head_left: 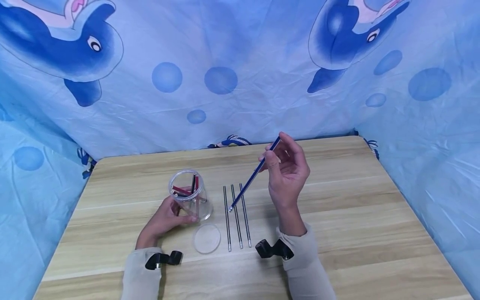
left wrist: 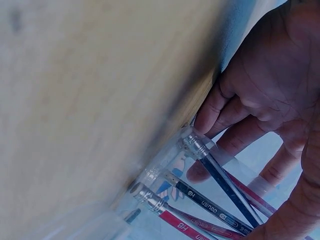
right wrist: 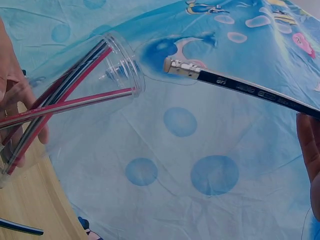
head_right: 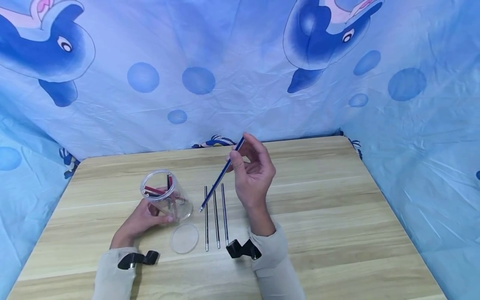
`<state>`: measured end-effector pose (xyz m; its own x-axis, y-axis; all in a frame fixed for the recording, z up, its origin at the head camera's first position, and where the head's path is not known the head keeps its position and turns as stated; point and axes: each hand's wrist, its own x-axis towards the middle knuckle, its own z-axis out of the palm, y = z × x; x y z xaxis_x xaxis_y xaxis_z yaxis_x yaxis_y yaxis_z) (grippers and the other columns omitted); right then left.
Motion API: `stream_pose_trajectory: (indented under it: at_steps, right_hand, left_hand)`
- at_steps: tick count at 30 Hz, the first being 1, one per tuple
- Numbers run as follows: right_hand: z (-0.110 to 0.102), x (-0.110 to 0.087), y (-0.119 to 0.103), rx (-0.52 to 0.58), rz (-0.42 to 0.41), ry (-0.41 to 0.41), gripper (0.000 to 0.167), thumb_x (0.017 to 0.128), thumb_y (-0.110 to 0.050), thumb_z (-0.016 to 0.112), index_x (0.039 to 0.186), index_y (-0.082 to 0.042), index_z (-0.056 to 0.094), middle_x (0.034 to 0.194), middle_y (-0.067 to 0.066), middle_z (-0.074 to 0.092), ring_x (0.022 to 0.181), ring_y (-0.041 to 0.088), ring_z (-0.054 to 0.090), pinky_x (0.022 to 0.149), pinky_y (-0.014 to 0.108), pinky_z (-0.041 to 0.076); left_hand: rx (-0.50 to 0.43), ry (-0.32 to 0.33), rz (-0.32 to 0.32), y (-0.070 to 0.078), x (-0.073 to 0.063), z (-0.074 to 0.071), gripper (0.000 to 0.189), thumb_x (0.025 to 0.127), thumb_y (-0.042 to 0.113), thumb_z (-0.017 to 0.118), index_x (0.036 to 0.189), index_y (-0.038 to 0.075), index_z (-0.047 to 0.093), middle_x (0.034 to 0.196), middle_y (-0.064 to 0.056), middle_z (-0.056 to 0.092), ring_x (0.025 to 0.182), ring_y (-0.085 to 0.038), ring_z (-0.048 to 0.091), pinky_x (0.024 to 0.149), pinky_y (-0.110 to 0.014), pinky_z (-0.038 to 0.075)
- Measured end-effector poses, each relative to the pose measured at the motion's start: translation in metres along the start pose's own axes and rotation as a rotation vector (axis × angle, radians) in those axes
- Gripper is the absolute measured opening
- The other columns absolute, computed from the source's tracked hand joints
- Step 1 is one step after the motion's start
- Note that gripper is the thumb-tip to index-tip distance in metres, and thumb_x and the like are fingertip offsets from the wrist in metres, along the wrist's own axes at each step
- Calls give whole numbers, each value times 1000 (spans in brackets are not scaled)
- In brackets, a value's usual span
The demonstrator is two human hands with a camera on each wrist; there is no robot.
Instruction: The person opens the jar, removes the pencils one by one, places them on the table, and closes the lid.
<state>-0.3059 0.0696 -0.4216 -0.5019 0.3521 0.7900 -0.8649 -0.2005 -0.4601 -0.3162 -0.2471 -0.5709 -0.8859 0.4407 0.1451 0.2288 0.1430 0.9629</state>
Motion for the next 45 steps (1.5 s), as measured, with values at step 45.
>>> stream_pose_trajectory:
  at_steps: [45]
  right_hand:
    - [-75, -44, 64, -375, 811, -551, 68, 90, 6, 68, 148, -18, 43, 124, 19, 48, 89, 26, 64, 60, 47, 60]
  left_hand:
    - [-49, -4, 15, -3, -2, 0, 75, 73, -2, 85, 140, 5, 51, 139, -10, 57, 130, -14, 50, 107, -19, 36]
